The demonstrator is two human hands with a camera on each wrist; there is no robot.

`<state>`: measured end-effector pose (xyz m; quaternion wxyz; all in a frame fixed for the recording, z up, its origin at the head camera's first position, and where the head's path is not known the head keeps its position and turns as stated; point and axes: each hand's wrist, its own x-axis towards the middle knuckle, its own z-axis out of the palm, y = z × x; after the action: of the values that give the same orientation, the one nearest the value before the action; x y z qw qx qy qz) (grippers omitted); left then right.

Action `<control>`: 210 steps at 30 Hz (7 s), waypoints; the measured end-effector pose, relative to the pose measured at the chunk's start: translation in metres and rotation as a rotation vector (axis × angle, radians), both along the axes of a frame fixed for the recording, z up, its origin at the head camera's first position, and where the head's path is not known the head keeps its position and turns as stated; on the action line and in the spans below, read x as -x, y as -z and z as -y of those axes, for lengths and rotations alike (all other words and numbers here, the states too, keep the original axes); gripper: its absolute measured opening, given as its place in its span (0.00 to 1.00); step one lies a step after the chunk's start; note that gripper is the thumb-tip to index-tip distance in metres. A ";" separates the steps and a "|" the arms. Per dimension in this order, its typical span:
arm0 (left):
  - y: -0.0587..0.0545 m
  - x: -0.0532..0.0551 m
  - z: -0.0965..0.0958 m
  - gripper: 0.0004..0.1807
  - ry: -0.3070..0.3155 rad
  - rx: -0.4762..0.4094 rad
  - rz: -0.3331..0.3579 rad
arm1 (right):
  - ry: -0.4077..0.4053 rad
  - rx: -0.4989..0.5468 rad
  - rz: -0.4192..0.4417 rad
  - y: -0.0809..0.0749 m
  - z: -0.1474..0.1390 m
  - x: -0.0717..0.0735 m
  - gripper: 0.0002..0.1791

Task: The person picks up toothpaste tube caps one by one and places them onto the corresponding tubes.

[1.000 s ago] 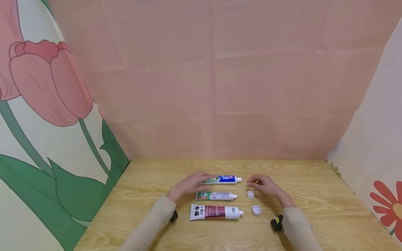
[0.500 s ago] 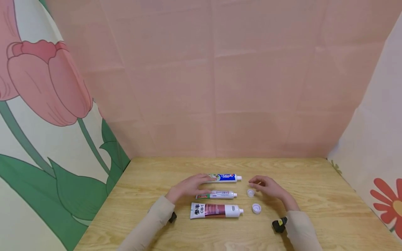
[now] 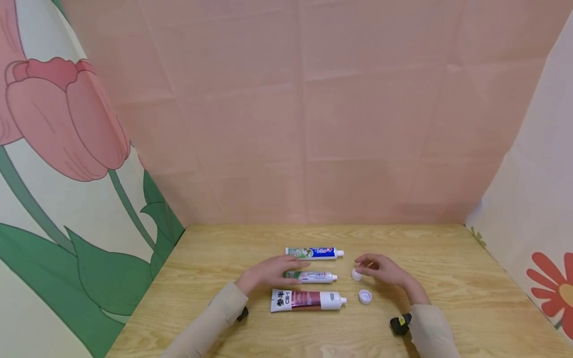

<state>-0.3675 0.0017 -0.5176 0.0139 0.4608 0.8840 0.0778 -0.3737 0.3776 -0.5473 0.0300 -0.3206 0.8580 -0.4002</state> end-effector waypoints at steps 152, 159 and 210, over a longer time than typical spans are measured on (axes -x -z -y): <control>-0.024 -0.025 -0.003 0.23 0.125 -0.474 -0.379 | 0.118 0.072 -0.274 -0.097 0.084 -0.076 0.13; -0.025 -0.027 -0.002 0.22 0.134 -0.460 -0.431 | 0.131 0.050 -0.229 -0.102 0.086 -0.080 0.09; -0.028 -0.031 -0.005 0.20 0.161 -0.501 -0.455 | 0.139 0.042 -0.163 -0.072 0.062 -0.064 0.24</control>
<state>-0.3369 0.0063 -0.4893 -0.2911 0.5236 0.7787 0.1864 -0.3099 0.3153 -0.4752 -0.0742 -0.2924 0.8692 -0.3917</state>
